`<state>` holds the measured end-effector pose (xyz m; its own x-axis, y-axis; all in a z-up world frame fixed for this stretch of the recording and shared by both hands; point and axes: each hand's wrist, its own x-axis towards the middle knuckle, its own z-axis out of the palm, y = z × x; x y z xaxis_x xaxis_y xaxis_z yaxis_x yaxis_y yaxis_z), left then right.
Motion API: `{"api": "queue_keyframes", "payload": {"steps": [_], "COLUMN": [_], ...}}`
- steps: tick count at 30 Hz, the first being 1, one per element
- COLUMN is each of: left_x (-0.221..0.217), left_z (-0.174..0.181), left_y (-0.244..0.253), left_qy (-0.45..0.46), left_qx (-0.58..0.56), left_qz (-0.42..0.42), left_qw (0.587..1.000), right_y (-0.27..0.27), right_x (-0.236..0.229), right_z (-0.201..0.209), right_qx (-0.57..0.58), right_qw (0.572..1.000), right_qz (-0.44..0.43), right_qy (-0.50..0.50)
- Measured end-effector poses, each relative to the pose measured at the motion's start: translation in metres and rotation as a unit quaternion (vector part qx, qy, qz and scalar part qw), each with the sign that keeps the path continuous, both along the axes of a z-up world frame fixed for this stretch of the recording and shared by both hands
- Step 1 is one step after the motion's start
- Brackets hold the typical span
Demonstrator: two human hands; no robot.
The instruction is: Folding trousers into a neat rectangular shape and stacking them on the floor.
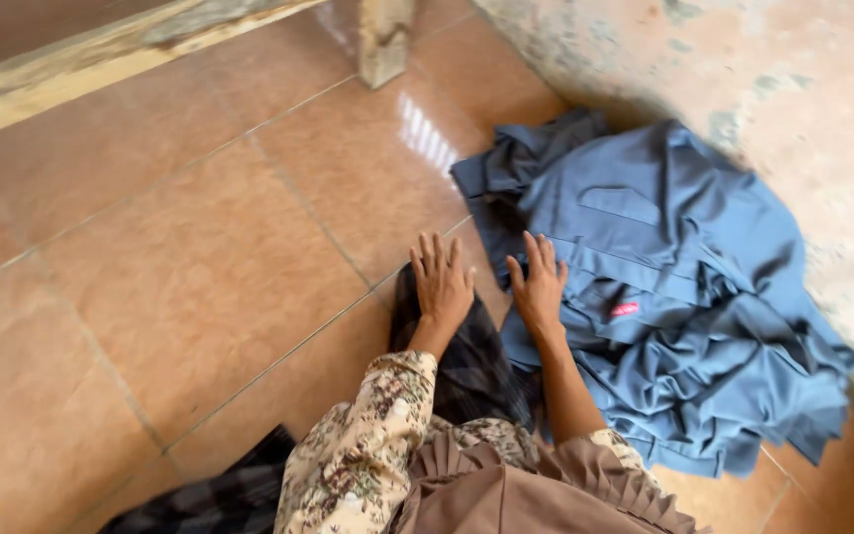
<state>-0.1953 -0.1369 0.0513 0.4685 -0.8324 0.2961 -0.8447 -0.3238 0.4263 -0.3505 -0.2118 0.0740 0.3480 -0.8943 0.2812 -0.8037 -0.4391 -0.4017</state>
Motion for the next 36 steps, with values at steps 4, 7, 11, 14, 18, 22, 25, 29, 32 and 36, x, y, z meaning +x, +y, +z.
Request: {"api": "queue_keyframes", "payload": {"steps": [4,7,11,14,18,22,25,29,32,36], "left_x": [-0.057,-0.079,-0.074,-0.070,-0.071,-0.069,-0.060,-0.046,-0.030,-0.001], "left_z": [-0.014,-0.031,-0.023,-0.020,-0.048,-0.055,-0.032,0.046,0.095,0.119], "left_y": [-0.016,-0.020,-0.028,-0.046,-0.078,-0.098,-0.097,-0.067,-0.033,0.026], "left_qy": [0.004,0.071,0.237,0.307,0.342,0.342,0.419,0.640,0.680,0.763], "left_qx": [0.036,0.065,0.118,0.109,0.109,0.127,0.057,-0.045,-0.029,-0.101], "left_qz": [-0.129,-0.182,-0.202,-0.193,-0.175,-0.133,-0.103,-0.093,-0.123,-0.125], "left_qw": [0.991,0.979,0.943,0.926,0.917,0.921,0.900,0.761,0.723,0.626], "right_y": [-0.020,-0.034,-0.065,-0.067,-0.069,-0.078,-0.079,-0.116,-0.119,-0.120], "right_x": [-0.095,-0.160,-0.242,-0.249,-0.228,-0.218,-0.182,-0.139,-0.084,-0.024], "right_z": [-0.008,-0.002,-0.015,-0.007,-0.008,0.010,0.077,0.142,0.195,0.235], "right_qx": [-0.090,-0.119,-0.133,-0.050,-0.018,-0.111,-0.131,-0.056,-0.040,0.036], "right_qw": [0.990,0.975,0.960,0.963,0.962,0.956,0.950,0.895,0.850,0.826], "right_qz": [-0.092,-0.169,-0.239,-0.263,-0.271,-0.268,-0.232,-0.104,0.012,0.161], "right_qy": [0.059,0.080,-0.057,-0.003,0.040,-0.046,-0.162,-0.431,-0.525,-0.539]}}
